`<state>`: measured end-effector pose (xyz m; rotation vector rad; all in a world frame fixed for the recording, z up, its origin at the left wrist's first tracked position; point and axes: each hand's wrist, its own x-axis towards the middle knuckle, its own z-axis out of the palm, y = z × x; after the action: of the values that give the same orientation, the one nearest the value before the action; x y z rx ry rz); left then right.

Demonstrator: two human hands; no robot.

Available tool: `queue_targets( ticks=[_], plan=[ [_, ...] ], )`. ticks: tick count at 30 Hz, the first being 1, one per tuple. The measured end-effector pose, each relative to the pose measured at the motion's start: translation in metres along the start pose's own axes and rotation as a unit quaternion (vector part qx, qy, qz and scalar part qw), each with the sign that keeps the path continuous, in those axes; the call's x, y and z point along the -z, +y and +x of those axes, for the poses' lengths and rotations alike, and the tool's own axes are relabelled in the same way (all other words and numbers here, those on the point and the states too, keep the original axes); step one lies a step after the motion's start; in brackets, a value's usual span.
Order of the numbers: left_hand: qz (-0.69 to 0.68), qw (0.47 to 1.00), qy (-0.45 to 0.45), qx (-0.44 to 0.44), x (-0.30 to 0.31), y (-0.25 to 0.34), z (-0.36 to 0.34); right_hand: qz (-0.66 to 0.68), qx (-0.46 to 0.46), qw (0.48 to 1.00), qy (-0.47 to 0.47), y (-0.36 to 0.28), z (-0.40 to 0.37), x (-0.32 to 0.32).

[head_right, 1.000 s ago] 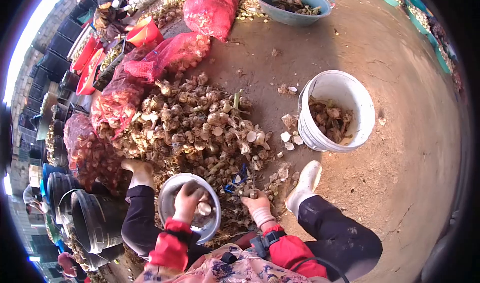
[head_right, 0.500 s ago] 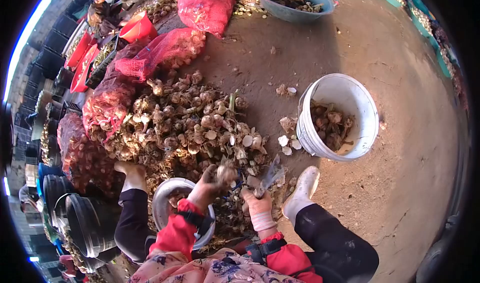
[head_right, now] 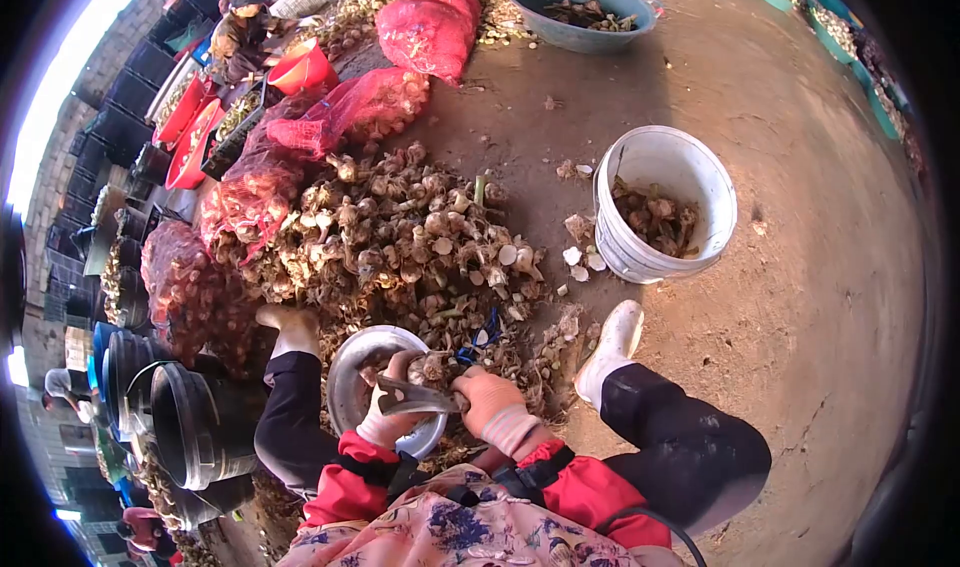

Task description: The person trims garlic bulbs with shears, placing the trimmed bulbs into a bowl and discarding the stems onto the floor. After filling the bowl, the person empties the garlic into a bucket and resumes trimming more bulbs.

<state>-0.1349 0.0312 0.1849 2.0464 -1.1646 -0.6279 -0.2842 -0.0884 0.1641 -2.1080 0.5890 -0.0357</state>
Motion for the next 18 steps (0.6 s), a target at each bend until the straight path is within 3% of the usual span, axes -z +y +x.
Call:
queue_targets(
  ticks=[5,9,11,12,13,14,17,18],
  plan=[
    [-0.081,0.996,-0.016,0.021,-0.001,0.007,-0.009,-0.024,-0.004,0.999,-0.029,0.015,0.002,-0.019],
    [-0.001,0.999,-0.009,0.051,-0.003,0.024,-0.017,-0.008,0.02,1.0,0.002,0.031,0.0,-0.031],
    [-0.048,0.998,-0.018,0.028,0.007,0.064,-0.024,0.018,-0.241,0.97,0.0,0.071,-0.003,-0.017],
    [-0.063,0.998,-0.018,0.025,0.017,0.077,-0.031,0.041,-0.304,0.952,-0.002,0.153,-0.003,-0.053],
    [-0.128,0.99,-0.005,0.064,0.024,0.083,-0.034,0.135,-0.376,0.91,0.114,0.152,-0.003,-0.036],
    [-0.143,0.984,0.033,0.102,0.025,0.074,-0.031,0.181,-0.345,0.898,0.203,0.157,0.009,-0.046],
    [0.0,0.995,0.066,0.074,0.023,0.022,-0.023,0.2,-0.138,0.938,0.249,0.101,0.019,-0.037],
    [-0.256,0.949,0.081,0.164,0.016,0.016,-0.023,0.236,-0.121,0.93,0.256,0.076,0.014,-0.033]
  ],
)
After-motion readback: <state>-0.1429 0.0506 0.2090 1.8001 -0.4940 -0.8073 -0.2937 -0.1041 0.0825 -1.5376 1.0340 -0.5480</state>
